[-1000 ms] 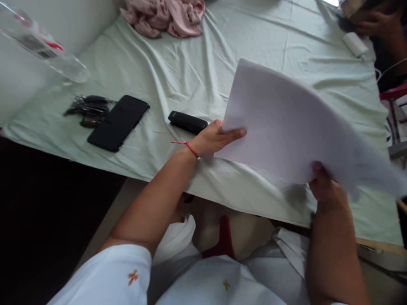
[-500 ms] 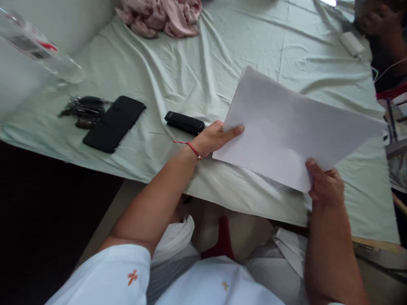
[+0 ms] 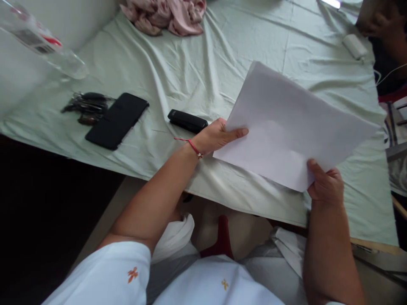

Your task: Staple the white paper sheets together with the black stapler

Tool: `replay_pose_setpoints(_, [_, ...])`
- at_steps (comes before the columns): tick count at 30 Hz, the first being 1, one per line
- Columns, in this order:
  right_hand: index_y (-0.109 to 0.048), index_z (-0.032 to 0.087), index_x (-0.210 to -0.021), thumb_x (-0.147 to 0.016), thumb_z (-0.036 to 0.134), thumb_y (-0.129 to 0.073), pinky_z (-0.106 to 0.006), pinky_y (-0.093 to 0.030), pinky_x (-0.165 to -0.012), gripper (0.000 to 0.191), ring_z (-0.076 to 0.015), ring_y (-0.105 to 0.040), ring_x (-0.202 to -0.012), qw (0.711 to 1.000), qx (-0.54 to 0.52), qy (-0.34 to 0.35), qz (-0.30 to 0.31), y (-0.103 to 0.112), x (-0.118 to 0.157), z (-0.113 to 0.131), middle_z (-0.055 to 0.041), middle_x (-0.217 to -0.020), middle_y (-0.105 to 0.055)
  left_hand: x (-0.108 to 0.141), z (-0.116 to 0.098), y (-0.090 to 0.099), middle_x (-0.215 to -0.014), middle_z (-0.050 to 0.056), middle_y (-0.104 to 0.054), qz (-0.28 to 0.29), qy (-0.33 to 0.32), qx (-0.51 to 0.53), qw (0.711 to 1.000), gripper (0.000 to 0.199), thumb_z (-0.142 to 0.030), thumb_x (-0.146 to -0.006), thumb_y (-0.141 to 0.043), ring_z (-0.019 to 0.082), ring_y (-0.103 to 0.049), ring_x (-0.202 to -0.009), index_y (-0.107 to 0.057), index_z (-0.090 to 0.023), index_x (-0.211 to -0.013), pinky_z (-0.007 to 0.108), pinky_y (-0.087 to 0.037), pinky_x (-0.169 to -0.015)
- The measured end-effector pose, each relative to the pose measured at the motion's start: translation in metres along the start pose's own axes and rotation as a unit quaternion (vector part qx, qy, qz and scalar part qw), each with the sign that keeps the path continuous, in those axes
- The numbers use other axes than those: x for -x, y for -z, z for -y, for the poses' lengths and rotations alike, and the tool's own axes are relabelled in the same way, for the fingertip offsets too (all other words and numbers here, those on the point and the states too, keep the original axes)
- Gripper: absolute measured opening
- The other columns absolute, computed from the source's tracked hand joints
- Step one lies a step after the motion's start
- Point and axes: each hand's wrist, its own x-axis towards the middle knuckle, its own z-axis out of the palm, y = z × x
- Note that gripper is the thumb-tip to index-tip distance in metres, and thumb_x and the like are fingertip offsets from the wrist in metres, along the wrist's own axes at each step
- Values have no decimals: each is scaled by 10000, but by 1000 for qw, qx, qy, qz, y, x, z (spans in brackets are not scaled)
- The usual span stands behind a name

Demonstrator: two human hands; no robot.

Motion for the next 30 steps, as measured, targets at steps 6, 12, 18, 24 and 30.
replay_pose_setpoints(6, [-803, 165, -847, -449, 367, -1028, -215, -631, -722, 499, -129, -731, -780, 1000, 0, -6, -9, 1, -3, 0, -48, -891, -801, 0, -1, 0, -978, 108, -784, 27, 5, 35, 999, 414, -505, -789, -884, 219, -737, -853, -767, -136, -936, 366, -626, -779])
replay_pose_setpoints(12, [-811, 158, -869, -450, 364, -1028, -223, -634, -723, 515, -136, -734, -802, 1000, 3, -7, -1, 3, -1, 2, -59, -899, -800, -1, 0, -1, -1020, 116, -798, 29, 5, 30, 999, 535, -564, -707, -928, 247, -751, -916, -768, -137, -987, 402, -637, -835])
replay_pose_setpoints(18, [-809, 161, -849, -476, 361, -1018, -235, -635, -724, 473, -139, -731, -808, 1000, 15, 0, 10, 4, -1, 4, -63, -910, -799, -5, 4, 0, -1040, 135, -799, 21, 8, 38, 999, 579, -565, -668, -950, 285, -755, -978, -757, -138, -1009, 451, -633, -897])
replay_pose_setpoints(24, [-804, 160, -846, -446, 382, -1020, -261, -635, -718, 506, -152, -725, -789, 1000, 23, -6, 6, 3, -2, 6, -70, -902, -796, -4, 1, -3, -1024, 108, -797, 12, 22, 36, 999, 561, -517, -629, -977, 281, -754, -974, -752, -154, -993, 438, -637, -899])
replay_pose_setpoints(30, [-796, 166, -841, -458, 364, -1005, -287, -634, -722, 479, -168, -729, -791, 999, 34, -4, 0, 4, -3, 4, -75, -917, -795, -4, 0, -3, -1035, 100, -795, 20, 31, 45, 998, 466, -453, -658, -967, 274, -749, -963, -760, -160, -956, 435, -637, -884])
